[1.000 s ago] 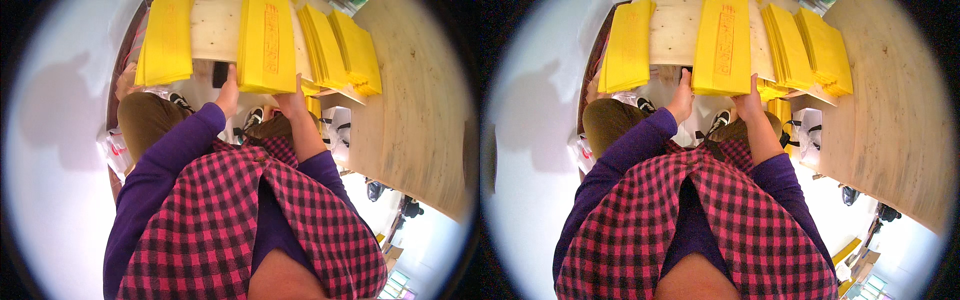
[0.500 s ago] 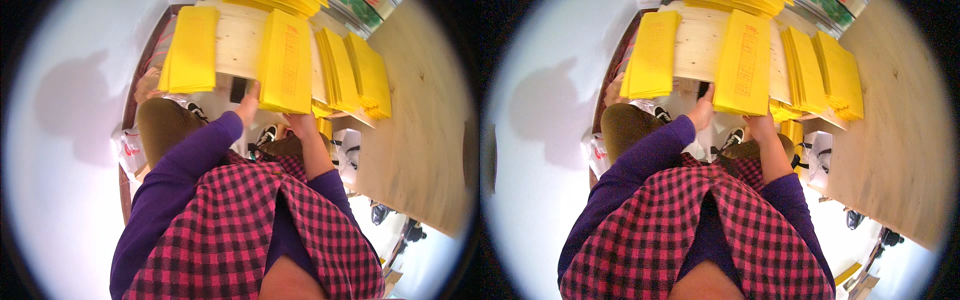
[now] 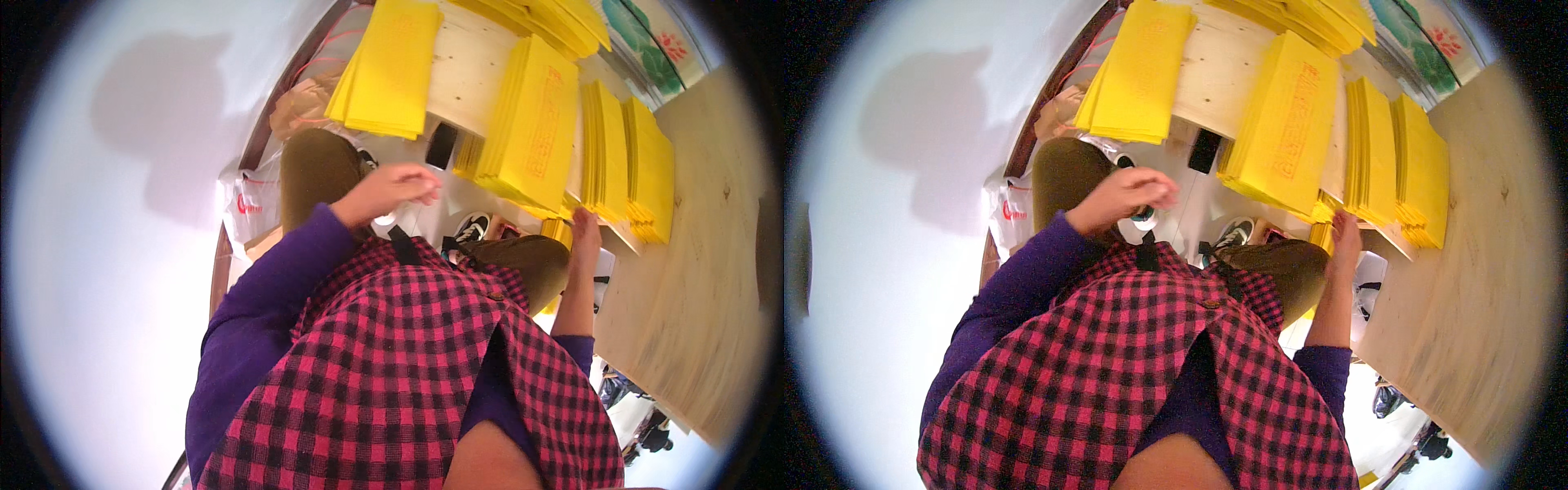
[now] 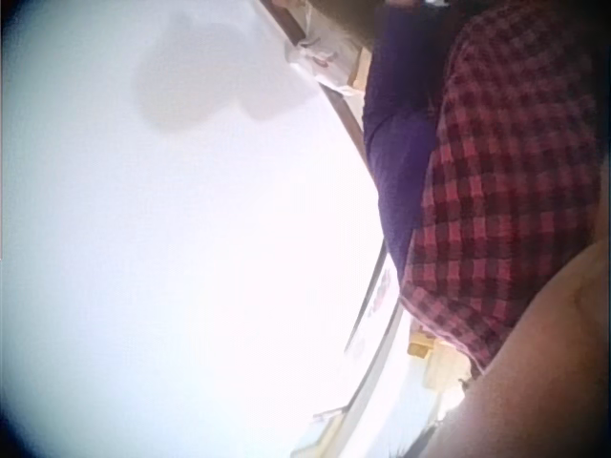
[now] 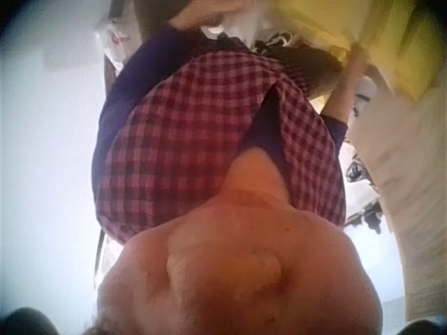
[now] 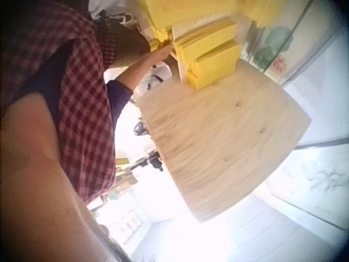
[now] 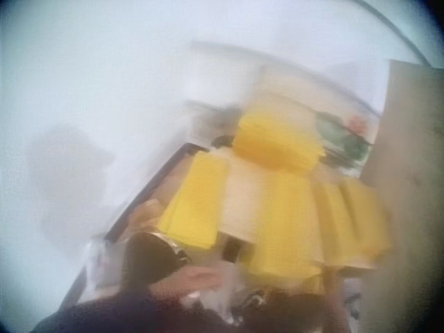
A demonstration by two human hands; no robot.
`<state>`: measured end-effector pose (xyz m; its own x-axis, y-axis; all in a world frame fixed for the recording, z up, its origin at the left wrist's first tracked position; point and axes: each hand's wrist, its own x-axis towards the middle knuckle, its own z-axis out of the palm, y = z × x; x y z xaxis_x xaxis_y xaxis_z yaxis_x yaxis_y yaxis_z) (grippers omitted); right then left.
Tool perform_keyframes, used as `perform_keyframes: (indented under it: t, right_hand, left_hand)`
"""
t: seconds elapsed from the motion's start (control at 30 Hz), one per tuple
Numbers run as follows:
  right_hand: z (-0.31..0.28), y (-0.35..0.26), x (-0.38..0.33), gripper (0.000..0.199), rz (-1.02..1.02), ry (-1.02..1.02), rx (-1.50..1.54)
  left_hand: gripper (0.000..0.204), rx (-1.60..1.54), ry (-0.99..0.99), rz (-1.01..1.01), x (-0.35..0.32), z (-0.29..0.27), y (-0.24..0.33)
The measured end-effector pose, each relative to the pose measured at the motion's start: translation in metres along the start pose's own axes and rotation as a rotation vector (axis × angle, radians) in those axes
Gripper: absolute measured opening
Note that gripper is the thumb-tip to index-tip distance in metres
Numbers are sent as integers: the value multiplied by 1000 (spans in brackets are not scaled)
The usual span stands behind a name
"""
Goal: The person gathers yellow paper sheets on a wooden table, aligns them into stacks, and ties each stack with a white plastic tie. The person then places the tied bundles on the floor.
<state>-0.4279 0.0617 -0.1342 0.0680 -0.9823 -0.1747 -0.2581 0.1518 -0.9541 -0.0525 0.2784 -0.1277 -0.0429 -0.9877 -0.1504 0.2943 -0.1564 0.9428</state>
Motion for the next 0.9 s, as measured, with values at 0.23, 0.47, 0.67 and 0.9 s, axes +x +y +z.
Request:
perform_keyframes:
  t: [0.23, 0.47, 0.67, 0.9]
  right_hand:
    - [-25, 33, -10, 50, -136, 77, -817]
    - [-5, 33, -12, 48, -63, 84, -979]
    - [-13, 42, -8, 43, -61, 120, -884]
    - [-28, 47, -4, 37, 8, 188, -1019]
  left_hand:
    - [17, 14, 1148, 454, -110, -130, 7]
    - [20, -26, 1417, -16, -143, -263, -128]
    - [23, -2, 1272, -228, -101, -322, -231]
    - [28, 560, 1103, -346, -14, -365, -270]
